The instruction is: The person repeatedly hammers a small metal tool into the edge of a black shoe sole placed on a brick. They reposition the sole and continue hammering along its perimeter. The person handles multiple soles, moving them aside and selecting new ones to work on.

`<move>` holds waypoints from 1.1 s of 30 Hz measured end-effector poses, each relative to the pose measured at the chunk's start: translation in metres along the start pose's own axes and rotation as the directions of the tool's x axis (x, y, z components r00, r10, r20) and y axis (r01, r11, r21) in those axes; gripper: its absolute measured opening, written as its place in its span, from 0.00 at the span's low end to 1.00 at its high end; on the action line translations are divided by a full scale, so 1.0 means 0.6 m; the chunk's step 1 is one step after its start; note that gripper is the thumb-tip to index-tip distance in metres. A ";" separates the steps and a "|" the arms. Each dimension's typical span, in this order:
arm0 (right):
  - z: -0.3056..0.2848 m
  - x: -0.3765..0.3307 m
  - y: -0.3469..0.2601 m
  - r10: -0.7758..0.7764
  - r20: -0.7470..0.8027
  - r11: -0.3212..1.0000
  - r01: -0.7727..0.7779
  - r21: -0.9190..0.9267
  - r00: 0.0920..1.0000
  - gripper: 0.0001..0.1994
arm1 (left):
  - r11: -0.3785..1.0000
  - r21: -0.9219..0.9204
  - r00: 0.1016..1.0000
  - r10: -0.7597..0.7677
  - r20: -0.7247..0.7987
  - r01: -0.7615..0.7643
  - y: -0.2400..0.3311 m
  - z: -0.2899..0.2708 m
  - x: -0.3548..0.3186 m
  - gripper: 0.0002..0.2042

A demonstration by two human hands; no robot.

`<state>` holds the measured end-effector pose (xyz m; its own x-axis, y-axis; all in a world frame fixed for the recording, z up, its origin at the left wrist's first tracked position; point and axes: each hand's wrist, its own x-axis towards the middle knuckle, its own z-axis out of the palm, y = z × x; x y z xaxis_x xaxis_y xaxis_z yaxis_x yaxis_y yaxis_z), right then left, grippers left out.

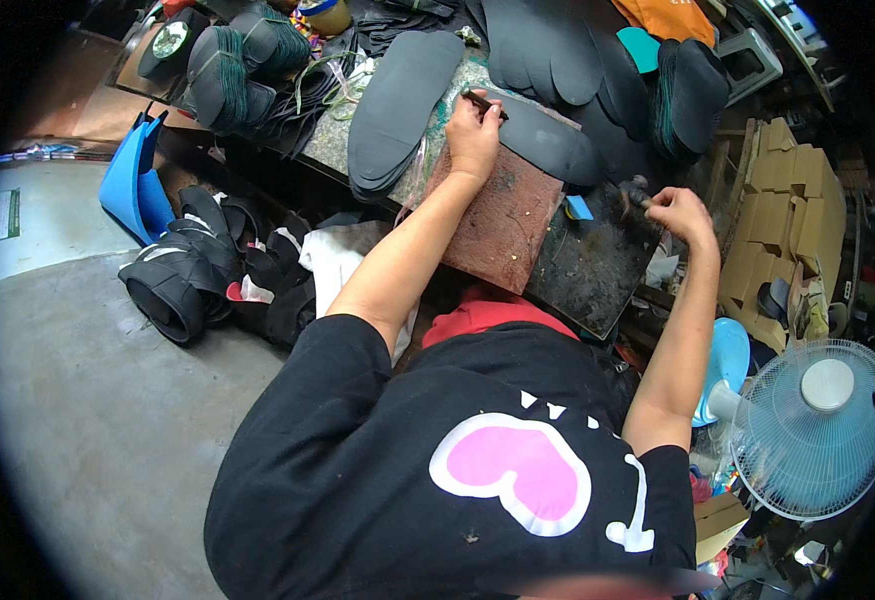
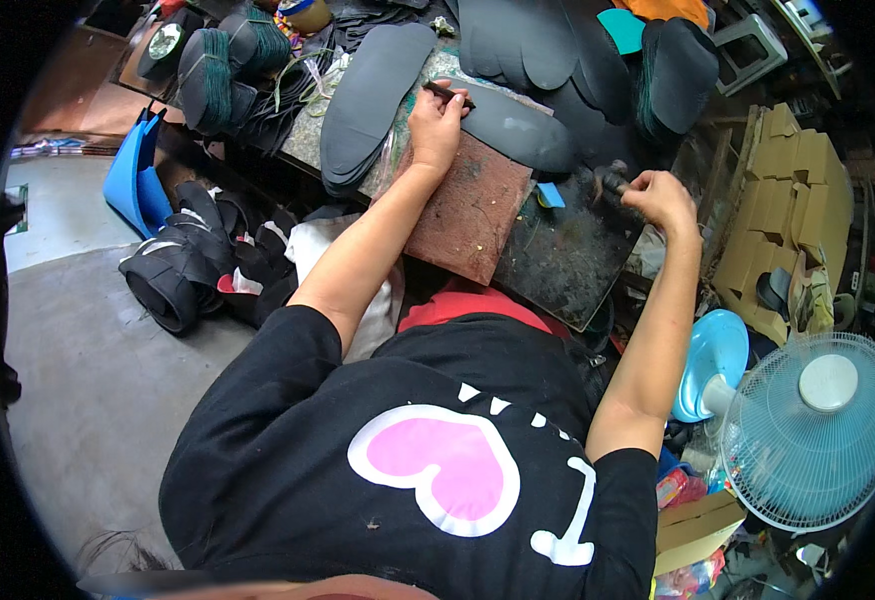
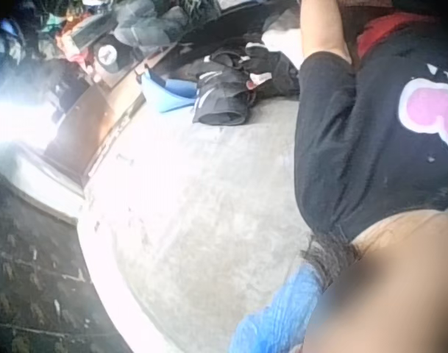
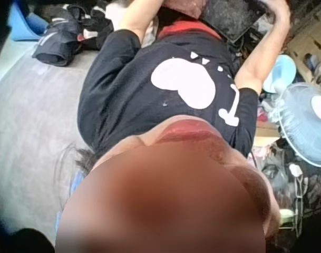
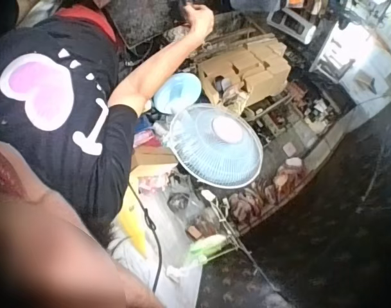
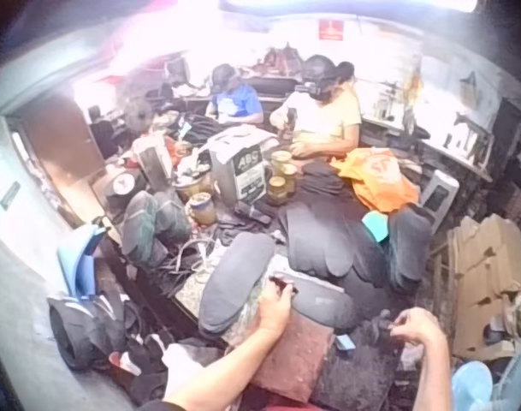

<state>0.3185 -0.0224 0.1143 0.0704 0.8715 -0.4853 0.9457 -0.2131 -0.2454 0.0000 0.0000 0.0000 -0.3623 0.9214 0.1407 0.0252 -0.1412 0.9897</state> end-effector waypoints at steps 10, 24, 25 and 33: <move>-0.002 0.037 -0.103 -0.205 -0.078 0.623 0.192 0.758 0.976 0.13 | 1.000 0.022 1.000 0.019 -0.008 -0.019 0.003 0.001 -0.002 0.13; 0.119 0.056 -0.215 -0.156 -0.182 0.875 0.221 0.430 0.971 0.21 | 0.999 0.044 1.000 0.018 -0.021 -0.017 0.011 -0.001 -0.003 0.11; 0.119 0.055 -0.216 -0.156 -0.219 0.900 0.230 0.371 0.963 0.21 | 0.999 0.041 1.000 0.017 -0.021 -0.016 0.012 -0.001 -0.003 0.11; 0.127 0.055 -0.206 -0.203 -0.269 0.926 0.274 0.261 0.942 0.21 | 0.997 -0.068 0.999 -0.033 -0.002 0.033 0.011 -0.003 0.002 0.07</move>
<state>0.1796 -0.0010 0.0648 -0.0404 0.9826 -0.1814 0.8119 -0.0735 -0.5792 -0.0018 -0.0006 0.0065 -0.3645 0.9250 0.1077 -0.0499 -0.1349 0.9896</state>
